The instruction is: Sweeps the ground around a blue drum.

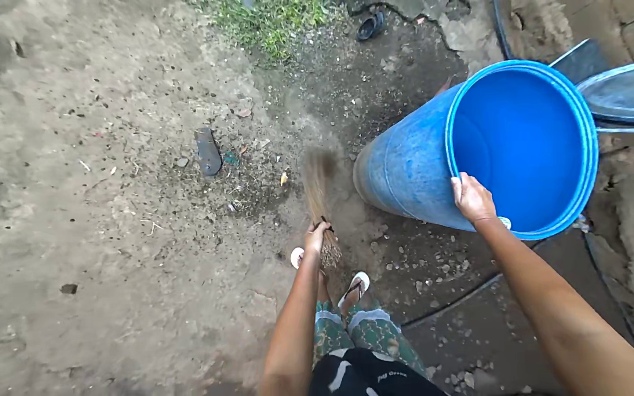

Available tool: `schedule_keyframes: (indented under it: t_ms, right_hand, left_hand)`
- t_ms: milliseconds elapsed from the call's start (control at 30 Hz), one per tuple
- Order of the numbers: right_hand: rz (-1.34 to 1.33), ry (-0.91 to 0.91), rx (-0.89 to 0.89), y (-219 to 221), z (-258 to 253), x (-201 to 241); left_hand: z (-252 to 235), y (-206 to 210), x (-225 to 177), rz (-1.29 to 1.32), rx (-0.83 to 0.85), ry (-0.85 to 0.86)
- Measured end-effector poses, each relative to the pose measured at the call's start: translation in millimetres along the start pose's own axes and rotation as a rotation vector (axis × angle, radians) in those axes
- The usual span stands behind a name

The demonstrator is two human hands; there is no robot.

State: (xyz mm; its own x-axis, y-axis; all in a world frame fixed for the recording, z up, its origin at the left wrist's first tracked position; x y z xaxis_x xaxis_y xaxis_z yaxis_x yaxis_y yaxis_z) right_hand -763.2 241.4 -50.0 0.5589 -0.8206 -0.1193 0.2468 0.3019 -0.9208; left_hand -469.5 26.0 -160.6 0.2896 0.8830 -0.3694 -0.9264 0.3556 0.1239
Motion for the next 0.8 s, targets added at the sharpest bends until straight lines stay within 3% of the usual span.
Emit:
schedule_keyframes:
  t_ms: [100, 200, 267, 367, 433, 500, 567, 633, 733, 800]
  right_hand:
    - [-0.011, 0.009, 0.033, 0.7, -1.3, -2.0]
    - [0.002, -0.015, 0.043, 1.5, -2.5, -3.8]
    - [0.025, -0.045, 0.047, 0.5, -3.0, -4.1]
    - [0.020, -0.088, 0.027, 0.6, -4.1, -5.8]
    - [-0.005, -0.082, 0.027, 2.3, -4.9, -7.2]
    - [-0.028, -0.074, 0.028, 4.0, -4.5, -7.7]
    - [-0.043, -0.069, 0.030, 4.2, -3.6, -9.0]
    - [-0.046, -0.076, 0.032, 3.1, -4.8, -9.4]
    - [-0.052, -0.075, 0.035, 2.5, -5.3, -9.3]
    - [-0.051, -0.074, 0.042, 3.0, -5.4, -10.8]
  left_hand:
    - [33.4, -11.1, 28.0, -0.047, -0.013, 0.073]
    - [94.1, -44.7, 33.1, 0.041, 0.050, -0.110]
    - [110.4, -77.0, 12.6, 0.059, 0.130, -0.250]
    - [89.4, -114.1, -48.4, -0.103, 0.161, -0.338]
    - [62.2, -126.9, -85.6, -0.151, 0.057, -0.257]
    - [35.0, -140.1, -94.6, -0.150, -0.066, -0.113]
    - [32.3, -136.3, -69.3, -0.215, -0.064, 0.029]
    - [60.7, -107.8, -27.0, -0.245, -0.058, 0.092]
    - [105.1, -67.2, 14.3, -0.159, 0.000, -0.020]
    - [103.9, -60.5, 6.6, -0.126, 0.086, -0.129]
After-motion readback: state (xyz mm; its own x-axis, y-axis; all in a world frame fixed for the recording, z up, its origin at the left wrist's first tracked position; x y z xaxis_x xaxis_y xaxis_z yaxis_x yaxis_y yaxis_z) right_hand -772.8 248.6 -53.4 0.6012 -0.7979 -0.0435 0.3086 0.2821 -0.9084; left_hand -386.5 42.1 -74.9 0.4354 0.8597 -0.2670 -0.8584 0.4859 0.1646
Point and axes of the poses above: each hand's wrist, its own z-axis away from the middle knuckle, its own y-axis out of the palm, x = y × z, the point moved 1 cm from there along -z, towards the middle knuckle, and after that the axes turned 12 degrees about z, right-handed, at the moved point
